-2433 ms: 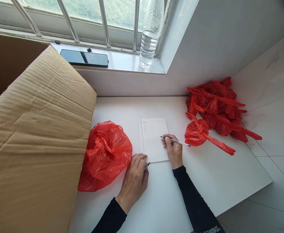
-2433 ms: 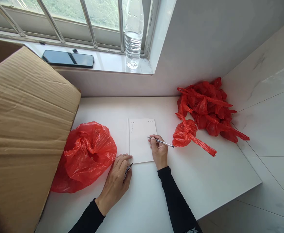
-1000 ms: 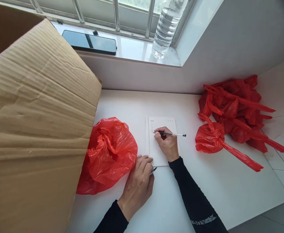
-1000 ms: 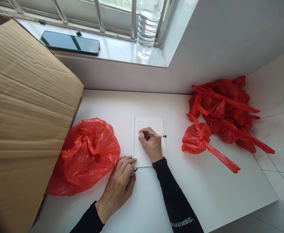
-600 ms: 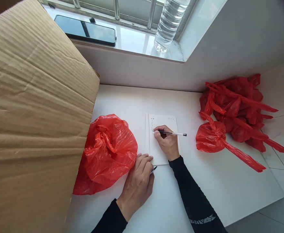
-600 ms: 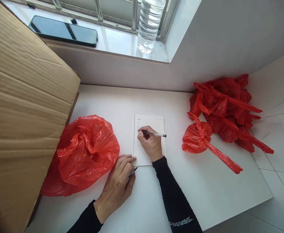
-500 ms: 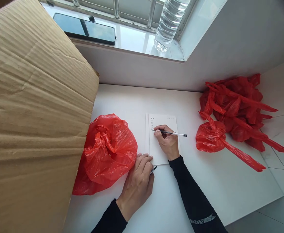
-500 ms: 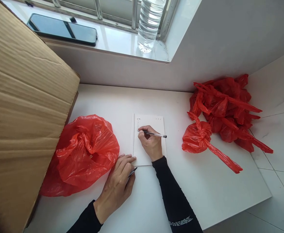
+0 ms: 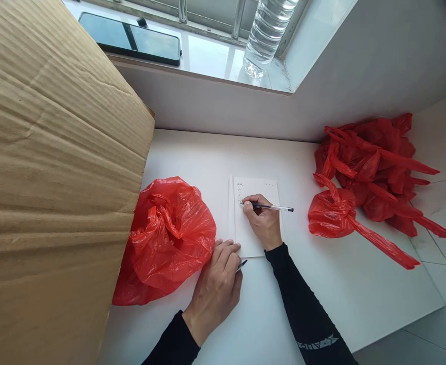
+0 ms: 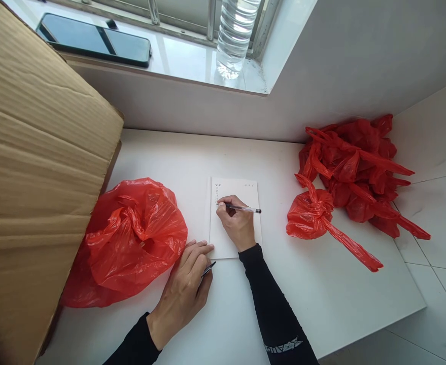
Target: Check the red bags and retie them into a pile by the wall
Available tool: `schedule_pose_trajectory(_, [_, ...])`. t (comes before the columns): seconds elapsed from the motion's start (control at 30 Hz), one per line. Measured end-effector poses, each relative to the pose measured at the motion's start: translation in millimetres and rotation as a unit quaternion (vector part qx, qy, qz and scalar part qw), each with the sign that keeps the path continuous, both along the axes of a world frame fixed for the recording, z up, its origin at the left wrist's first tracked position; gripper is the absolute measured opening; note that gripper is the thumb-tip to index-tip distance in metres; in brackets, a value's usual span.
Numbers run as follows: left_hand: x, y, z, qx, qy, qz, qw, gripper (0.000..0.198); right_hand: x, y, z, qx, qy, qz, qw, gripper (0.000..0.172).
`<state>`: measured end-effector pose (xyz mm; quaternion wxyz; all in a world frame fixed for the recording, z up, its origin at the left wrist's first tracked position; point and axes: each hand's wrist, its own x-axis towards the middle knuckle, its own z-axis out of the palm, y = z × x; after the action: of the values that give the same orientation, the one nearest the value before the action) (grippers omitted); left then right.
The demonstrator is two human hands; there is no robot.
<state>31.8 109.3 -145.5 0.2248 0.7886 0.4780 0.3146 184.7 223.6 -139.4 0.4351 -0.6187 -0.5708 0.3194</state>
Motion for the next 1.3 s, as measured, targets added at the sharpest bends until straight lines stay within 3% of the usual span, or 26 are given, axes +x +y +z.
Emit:
schedule_pose_trajectory(0.93, [-0.6,-1.8,-4.1,-0.006,-0.001,-0.004,1.0,0.031,-0.7,0.2,-2.2,0.0,0.008,0.019,1.0,0.012])
schedule_pose_trajectory(1.3, [-0.4,-0.5,-1.7,-0.003,0.002,-0.002,1.0,0.03,0.7,0.6,-0.9,0.01,0.012,-0.011,1.0,0.013])
